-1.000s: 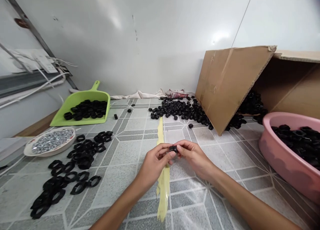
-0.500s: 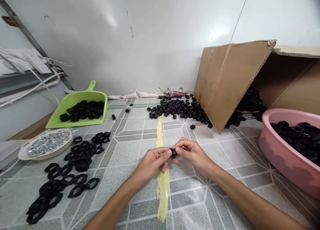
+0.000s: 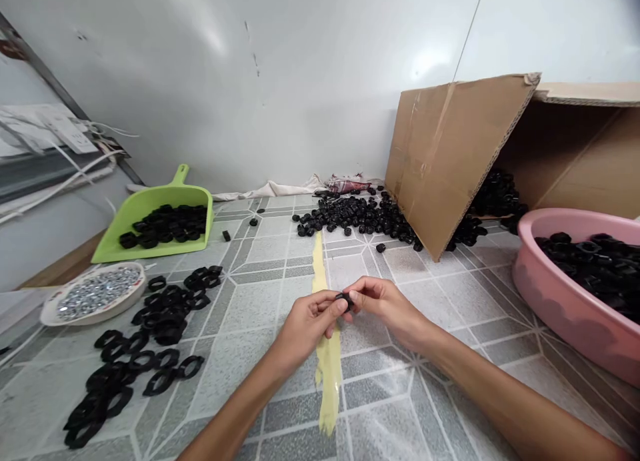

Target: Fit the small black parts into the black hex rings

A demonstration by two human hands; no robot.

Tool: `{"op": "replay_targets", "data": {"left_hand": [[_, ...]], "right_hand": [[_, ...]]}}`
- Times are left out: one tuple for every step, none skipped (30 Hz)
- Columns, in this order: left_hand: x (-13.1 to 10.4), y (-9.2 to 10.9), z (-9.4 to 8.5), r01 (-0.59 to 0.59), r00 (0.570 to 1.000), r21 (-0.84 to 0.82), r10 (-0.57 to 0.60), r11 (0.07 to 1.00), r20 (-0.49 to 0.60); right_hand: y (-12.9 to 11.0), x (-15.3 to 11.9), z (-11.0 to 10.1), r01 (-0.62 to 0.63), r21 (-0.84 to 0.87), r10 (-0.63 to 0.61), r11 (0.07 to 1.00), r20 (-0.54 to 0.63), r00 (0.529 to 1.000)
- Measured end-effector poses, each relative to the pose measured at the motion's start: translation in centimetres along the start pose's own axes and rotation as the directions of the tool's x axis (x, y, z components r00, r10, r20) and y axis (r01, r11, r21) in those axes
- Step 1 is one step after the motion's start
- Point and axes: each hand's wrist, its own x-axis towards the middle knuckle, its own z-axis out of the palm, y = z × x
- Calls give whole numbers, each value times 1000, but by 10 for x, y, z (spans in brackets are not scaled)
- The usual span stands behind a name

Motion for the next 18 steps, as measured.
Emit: {"op": "replay_targets", "data": {"left_hand": [[0, 0, 1, -2, 999, -6, 1, 1000, -32], [0, -1, 2, -5, 998, -13, 4, 1000, -70], [0, 0, 2, -10, 995, -17, 8, 1000, -104], [0, 1, 2, -14, 992, -17, 12, 1000, -128], [0, 2, 2, -16, 991, -12, 14, 1000, -132], [0, 3, 2, -14, 992, -7, 13, 1000, -125], [0, 5, 2, -7, 994, -3, 7, 1000, -108], [-1, 6, 2, 3, 996, -5, -4, 1000, -90], [-1, 7, 1, 15, 997, -13, -16, 1000, -78], [-1, 8, 0, 25, 997, -31, -27, 999, -73], [-1, 8, 0, 37, 997, -55, -41, 998, -68], [-2, 9, -1, 54, 996, -80, -59, 995, -61], [-2, 9, -1, 76, 995, -102, -81, 992, -51], [-3, 10, -2, 105, 993, -121, -110, 987, -40], [-4, 11, -3, 141, 989, -135, -146, 981, -26], [-5, 12, -4, 180, 983, -148, -184, 973, -12], [-6, 13, -5, 215, 976, -159, -218, 964, 2], [-7, 14, -6, 245, 969, -172, -246, 954, 14]], "right_hand": [[-1, 0, 1, -4, 0, 4, 1000, -32, 999], [-1, 0, 1, -3, -11, 2, 1000, -57, 998], [-2, 1, 1, 2, -33, -5, 999, -72, 997], [-3, 1, 1, 14, -65, -18, 998, -71, 997], [-4, 1, 1, 29, -101, -35, 994, -55, 998], [-4, 0, 1, 47, -136, -52, 990, -33, 998], [-5, 0, 1, 69, -163, -73, 984, -17, 997], [-5, -1, 1, 94, -188, -98, 978, -14, 995], [-5, -2, 2, 121, -220, -129, 968, -24, 991], [-4, -3, 2, 148, -267, -164, 952, -38, 986], [-3, -5, 3, 180, -327, -208, 928, -53, 977], [-2, -6, 3, 217, -395, -262, 893, -63, 963], [0, -7, 4, 258, -460, -320, 849, -59, 946], [2, -8, 4, 303, -514, -375, 803, -39, 926], [3, -9, 4, 347, -552, -422, 758, -11, 906], [5, -9, 4, 384, -578, -459, 719, 20, 888], [6, -9, 4, 412, -598, -484, 687, 46, 874], [7, -10, 4, 426, -614, -497, 664, 63, 866]]}}
